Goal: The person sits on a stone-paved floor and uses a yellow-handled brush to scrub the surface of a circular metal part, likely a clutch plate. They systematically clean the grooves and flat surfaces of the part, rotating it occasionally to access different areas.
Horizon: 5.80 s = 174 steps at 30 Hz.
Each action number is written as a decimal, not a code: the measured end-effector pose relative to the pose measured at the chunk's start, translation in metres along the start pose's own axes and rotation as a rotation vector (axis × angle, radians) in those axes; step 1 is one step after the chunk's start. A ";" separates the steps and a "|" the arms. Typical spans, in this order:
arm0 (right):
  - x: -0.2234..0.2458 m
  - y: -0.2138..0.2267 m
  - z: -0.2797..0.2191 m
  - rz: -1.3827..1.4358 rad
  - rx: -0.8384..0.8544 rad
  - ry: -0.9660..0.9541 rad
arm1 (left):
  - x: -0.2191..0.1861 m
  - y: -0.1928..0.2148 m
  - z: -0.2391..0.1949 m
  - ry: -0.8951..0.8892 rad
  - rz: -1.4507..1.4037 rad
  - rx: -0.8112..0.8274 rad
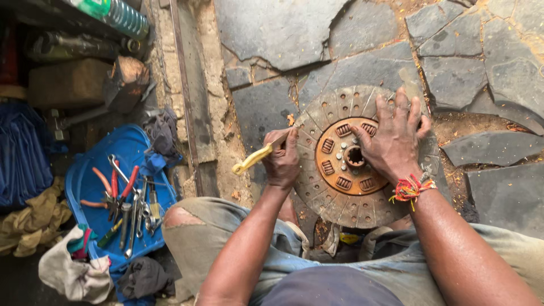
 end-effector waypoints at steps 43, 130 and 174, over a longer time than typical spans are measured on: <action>0.001 -0.016 0.004 0.039 0.048 -0.020 | -0.001 0.021 0.007 -0.161 0.068 0.039; 0.163 -0.021 0.028 0.386 0.289 0.077 | 0.098 -0.019 0.014 0.646 -0.557 0.423; 0.205 0.010 0.036 -0.230 0.694 0.618 | 0.102 -0.032 0.017 0.642 -0.594 0.512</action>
Point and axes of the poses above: each hand's wrist, its own z-axis towards the middle knuckle, its own y-axis out of the back of the hand, x = y × z, the point moved 6 cm from there along z, towards the middle knuckle, and after that the axes turned 13 degrees about x, right-handed, at the moved point
